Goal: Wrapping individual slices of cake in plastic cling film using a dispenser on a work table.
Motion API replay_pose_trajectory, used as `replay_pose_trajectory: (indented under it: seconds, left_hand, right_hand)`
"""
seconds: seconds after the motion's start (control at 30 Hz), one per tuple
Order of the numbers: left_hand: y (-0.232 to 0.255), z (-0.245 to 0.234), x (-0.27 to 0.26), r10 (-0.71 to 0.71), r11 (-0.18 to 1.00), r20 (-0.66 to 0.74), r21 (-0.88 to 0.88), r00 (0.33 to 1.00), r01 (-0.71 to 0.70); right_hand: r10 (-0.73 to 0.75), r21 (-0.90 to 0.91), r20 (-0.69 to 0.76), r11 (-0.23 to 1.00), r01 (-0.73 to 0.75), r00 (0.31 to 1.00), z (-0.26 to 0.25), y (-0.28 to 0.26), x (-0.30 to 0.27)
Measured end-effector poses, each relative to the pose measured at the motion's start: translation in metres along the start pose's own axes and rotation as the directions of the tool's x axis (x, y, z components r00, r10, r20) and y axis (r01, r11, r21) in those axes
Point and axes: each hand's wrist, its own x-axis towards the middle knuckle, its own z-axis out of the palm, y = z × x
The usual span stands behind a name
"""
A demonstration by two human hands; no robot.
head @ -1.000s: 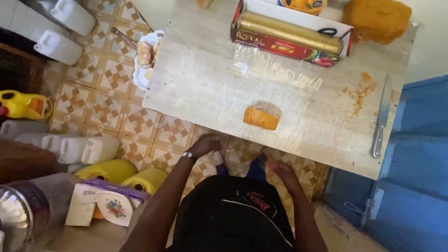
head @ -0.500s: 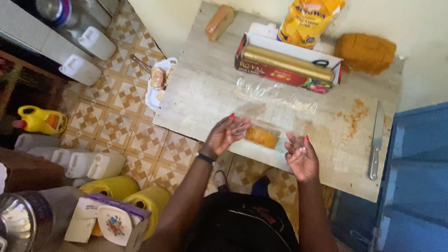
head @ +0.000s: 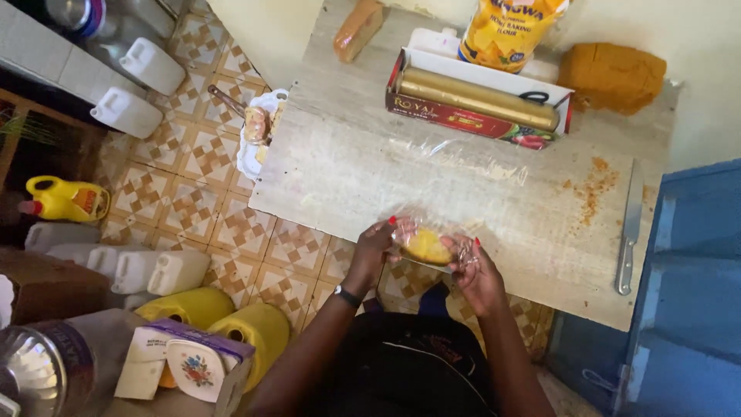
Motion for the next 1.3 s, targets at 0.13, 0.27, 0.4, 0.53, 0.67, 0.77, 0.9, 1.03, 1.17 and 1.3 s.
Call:
replay_pose_trajectory:
  seconds: [0.13,0.27,0.4,0.53,0.67,0.77,0.9,1.03,1.17,1.3]
  left_hand:
    - [-0.033,-0.024,0.012,-0.077,0.993,-0.009,-0.090,0.997,0.076]
    - [0.016,-0.003,-0.012,-0.146,0.960,0.043,-0.233,0.988,0.152]
    - [-0.019,-0.022,0.021,-0.167,0.537,0.218,-0.798,0.962,0.274]
    - [-0.013,-0.009,0.008,-0.115,0.445,0.191,-0.868,0.975,0.222]
    - [0.016,0.004,-0.014,-0.032,0.711,0.052,-0.701,0.998,0.059]
    - [0.032,0.015,-0.023,0.433,0.895,-0.063,-0.090,0.899,-0.437]
    - [0.030,0.013,0.016,0.505,0.350,0.438,0.683,0.743,-0.641]
    - [0.022,0.012,0.079,0.095,-0.060,0.534,0.845,0.840,-0.531]
    - [0.047,0.023,0.074,0.026,-0.004,0.555,0.832,0.832,-0.555]
    - [0.031,0.015,0.095,0.034,0.052,0.572,0.818,0.820,-0.573]
  right_hand:
    - [0.059,0.217,0.007,0.974,-0.059,0.998,-0.036,0.020,0.006]
    - [0.070,0.484,0.112,0.867,-0.115,0.991,-0.047,0.024,0.009]
    - [0.063,0.575,0.152,0.806,-0.140,0.986,-0.044,0.026,0.006]
    - [0.039,0.643,0.182,0.751,-0.149,0.983,-0.035,0.025,0.002]
    - [0.041,0.652,0.199,0.741,-0.164,0.979,-0.039,0.025,0.005]
    - [0.047,0.635,0.179,0.758,-0.152,0.983,-0.039,0.025,0.007]
    - [0.050,0.636,0.170,0.757,-0.148,0.984,-0.038,0.026,0.005]
    - [0.043,0.590,0.135,0.799,-0.115,0.990,-0.041,0.029,0.007]
    - [0.039,0.602,0.115,0.792,-0.101,0.993,-0.046,0.033,0.010]
    - [0.039,0.643,0.132,0.757,-0.116,0.990,-0.049,0.036,0.008]
